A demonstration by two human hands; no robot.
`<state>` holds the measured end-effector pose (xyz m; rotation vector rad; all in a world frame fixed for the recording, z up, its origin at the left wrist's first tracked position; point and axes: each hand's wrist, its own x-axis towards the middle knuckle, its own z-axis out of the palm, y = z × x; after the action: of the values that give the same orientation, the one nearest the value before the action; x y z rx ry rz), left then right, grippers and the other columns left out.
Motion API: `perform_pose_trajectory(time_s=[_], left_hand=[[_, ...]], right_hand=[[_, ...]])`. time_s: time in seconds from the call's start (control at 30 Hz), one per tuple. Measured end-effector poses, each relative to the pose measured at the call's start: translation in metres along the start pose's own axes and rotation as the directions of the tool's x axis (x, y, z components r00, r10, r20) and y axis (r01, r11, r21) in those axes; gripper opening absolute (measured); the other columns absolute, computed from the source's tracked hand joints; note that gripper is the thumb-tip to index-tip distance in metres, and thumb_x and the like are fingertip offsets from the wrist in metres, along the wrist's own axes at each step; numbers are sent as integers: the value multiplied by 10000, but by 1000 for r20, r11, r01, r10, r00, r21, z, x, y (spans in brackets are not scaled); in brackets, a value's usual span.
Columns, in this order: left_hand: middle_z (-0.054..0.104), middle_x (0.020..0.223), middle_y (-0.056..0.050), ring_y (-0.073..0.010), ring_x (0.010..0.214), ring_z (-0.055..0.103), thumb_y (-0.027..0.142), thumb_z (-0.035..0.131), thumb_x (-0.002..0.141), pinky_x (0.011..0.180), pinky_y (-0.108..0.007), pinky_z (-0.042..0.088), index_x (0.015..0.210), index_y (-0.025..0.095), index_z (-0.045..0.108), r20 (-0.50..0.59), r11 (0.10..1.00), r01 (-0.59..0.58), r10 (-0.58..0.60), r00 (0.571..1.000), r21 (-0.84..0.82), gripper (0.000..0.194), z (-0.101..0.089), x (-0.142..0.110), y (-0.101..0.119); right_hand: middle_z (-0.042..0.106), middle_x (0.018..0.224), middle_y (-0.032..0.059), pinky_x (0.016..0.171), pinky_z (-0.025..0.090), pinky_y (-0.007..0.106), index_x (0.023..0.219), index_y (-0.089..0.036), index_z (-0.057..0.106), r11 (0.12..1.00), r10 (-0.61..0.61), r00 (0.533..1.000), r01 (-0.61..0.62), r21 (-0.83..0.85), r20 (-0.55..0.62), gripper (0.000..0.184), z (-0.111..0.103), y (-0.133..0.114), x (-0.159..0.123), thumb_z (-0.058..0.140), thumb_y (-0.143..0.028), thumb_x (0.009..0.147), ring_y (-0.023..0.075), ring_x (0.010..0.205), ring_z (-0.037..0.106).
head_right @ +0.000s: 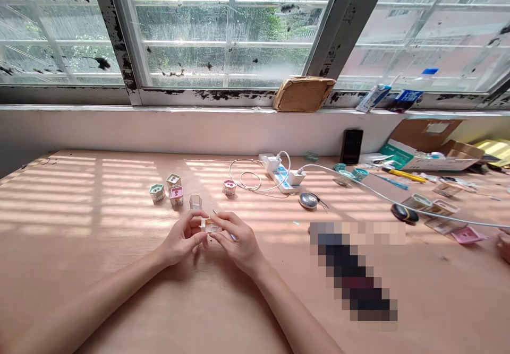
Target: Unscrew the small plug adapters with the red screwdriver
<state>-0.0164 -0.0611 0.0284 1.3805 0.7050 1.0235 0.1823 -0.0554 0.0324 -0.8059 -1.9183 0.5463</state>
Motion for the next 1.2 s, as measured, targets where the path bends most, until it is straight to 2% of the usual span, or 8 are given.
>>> perform_pose_trajectory(time_s=[0.17, 0.33, 0.47, 0.53, 0.6, 0.83, 1.0, 1.2], left_hand=[[651, 862, -19, -127, 667, 661, 409, 753, 858, 467, -163, 464, 1117, 203, 468, -49, 999, -55, 54, 997, 0, 437, 2, 2, 0], [635, 802, -3, -135, 659, 660, 409, 742, 871, 487, -181, 487, 1150, 200, 466, -73, 997, -73, 74, 995, 25, 445, 2, 1, -3], [662, 923, -46, -138, 677, 668, 447, 721, 882, 472, -178, 495, 1170, 210, 448, -81, 998, -61, 61, 995, 10, 462, 3, 2, -3], [662, 958, -59, -139, 676, 672, 464, 721, 878, 461, -176, 501, 1168, 209, 443, -84, 998, -63, 63, 994, 6, 476, 3, 3, -3], [654, 959, -59, -138, 665, 673, 478, 718, 877, 445, -170, 499, 1163, 210, 440, -89, 998, -68, 69, 994, 12, 481, 3, 3, -2], [656, 948, -55, -131, 669, 670, 460, 693, 904, 453, -159, 498, 1167, 208, 446, -77, 996, -90, 91, 993, 16, 439, 2, 1, -4], [647, 895, -46, -138, 652, 671, 500, 651, 923, 446, -164, 499, 1180, 202, 464, -70, 994, -103, 102, 992, -19, 436, 0, 3, -2], [636, 764, -27, -153, 610, 669, 555, 591, 942, 466, -199, 534, 1190, 184, 516, 53, 996, -74, 77, 996, -55, 452, -2, 2, -1]], right_hand=[[649, 1306, 115, 897, 597, 405, 1413, -269, 579, 999, 0, 999, -2, -50, -54, 455, 5, 9, -5, 635, -259, 962, 274, 1142, 655], [597, 1396, 115, 1044, 535, 452, 1399, -260, 602, 996, -57, 998, 56, -68, -12, 429, 4, 8, -5, 622, -240, 971, 291, 1262, 595], [668, 1286, 107, 846, 625, 353, 1478, -245, 508, 998, 14, 997, -19, -62, -76, 535, 7, 1, -5, 643, -252, 960, 241, 1041, 705], [709, 1191, 84, 772, 630, 318, 1448, -247, 539, 996, 41, 987, -53, -72, -156, 510, 8, -1, -6, 656, -241, 952, 206, 898, 726], [725, 1151, 72, 792, 628, 328, 1371, -248, 613, 995, 31, 980, -49, -86, -196, 423, 8, -1, -6, 656, -232, 950, 205, 871, 729], [676, 1284, 89, 894, 619, 391, 1285, -257, 678, 999, -36, 992, 31, -39, -124, 334, 11, 1, -5, 617, -186, 964, 254, 1075, 699], [662, 1295, 86, 795, 641, 343, 1351, -280, 604, 999, -31, 995, 33, 22, -92, 414, 14, 0, -5, 627, -167, 953, 237, 1093, 683], [634, 1314, 92, 975, 578, 386, 1250, -276, 641, 986, -164, 986, 162, -44, -31, 364, 11, 0, -2, 582, -86, 945, 237, 1216, 620]])
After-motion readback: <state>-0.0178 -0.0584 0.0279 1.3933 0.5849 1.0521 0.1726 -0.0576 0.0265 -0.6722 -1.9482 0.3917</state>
